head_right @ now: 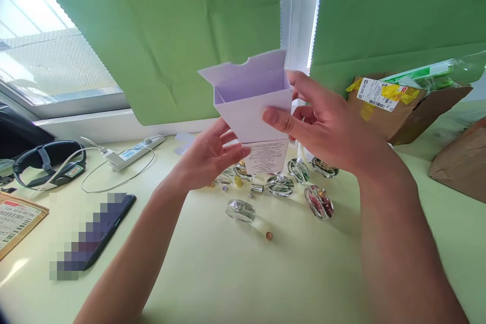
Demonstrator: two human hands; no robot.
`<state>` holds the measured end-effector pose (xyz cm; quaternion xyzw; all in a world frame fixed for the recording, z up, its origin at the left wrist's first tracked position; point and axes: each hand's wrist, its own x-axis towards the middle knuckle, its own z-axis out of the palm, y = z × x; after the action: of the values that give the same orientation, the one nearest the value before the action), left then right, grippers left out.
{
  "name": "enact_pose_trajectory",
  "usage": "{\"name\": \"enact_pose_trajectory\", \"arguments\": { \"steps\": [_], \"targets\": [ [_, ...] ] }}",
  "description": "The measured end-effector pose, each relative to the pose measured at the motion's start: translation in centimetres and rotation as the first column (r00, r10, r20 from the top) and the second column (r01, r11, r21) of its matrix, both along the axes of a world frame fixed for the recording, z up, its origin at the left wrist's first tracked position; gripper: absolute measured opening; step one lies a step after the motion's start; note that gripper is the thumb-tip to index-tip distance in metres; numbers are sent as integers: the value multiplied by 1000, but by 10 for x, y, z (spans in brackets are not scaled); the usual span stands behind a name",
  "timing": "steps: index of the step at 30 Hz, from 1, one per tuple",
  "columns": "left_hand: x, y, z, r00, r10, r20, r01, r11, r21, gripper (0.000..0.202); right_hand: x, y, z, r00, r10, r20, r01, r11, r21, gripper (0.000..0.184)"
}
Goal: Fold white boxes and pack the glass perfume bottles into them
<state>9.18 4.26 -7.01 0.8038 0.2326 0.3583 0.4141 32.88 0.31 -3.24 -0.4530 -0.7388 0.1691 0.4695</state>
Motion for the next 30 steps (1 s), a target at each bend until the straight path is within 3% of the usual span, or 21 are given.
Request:
{"name": "enact_pose_trajectory", "arguments": {
  "steps": [5, 14, 24, 30],
  "targets": [
    [0, -3, 1, 1000, 13, 9, -13, 1000, 19, 49, -2, -6, 4, 994, -110, 1, 110, 994, -7, 67],
    [-1, -4, 0, 999, 44, -1, -44, 996, 82, 46, -12, -14, 10, 973, -115, -203, 116, 993, -3, 46],
    [-4, -3, 3, 999, 14, 41, -15, 999, 34, 44, -8, -15, 9, 978, -27, -206, 43, 997, 71, 41],
    [-4, -6, 6, 996, 26, 81, -29, 999, 41, 45, -5, -11, 6, 983, -79, -163, 87, 995, 39, 36]
  ]
}}
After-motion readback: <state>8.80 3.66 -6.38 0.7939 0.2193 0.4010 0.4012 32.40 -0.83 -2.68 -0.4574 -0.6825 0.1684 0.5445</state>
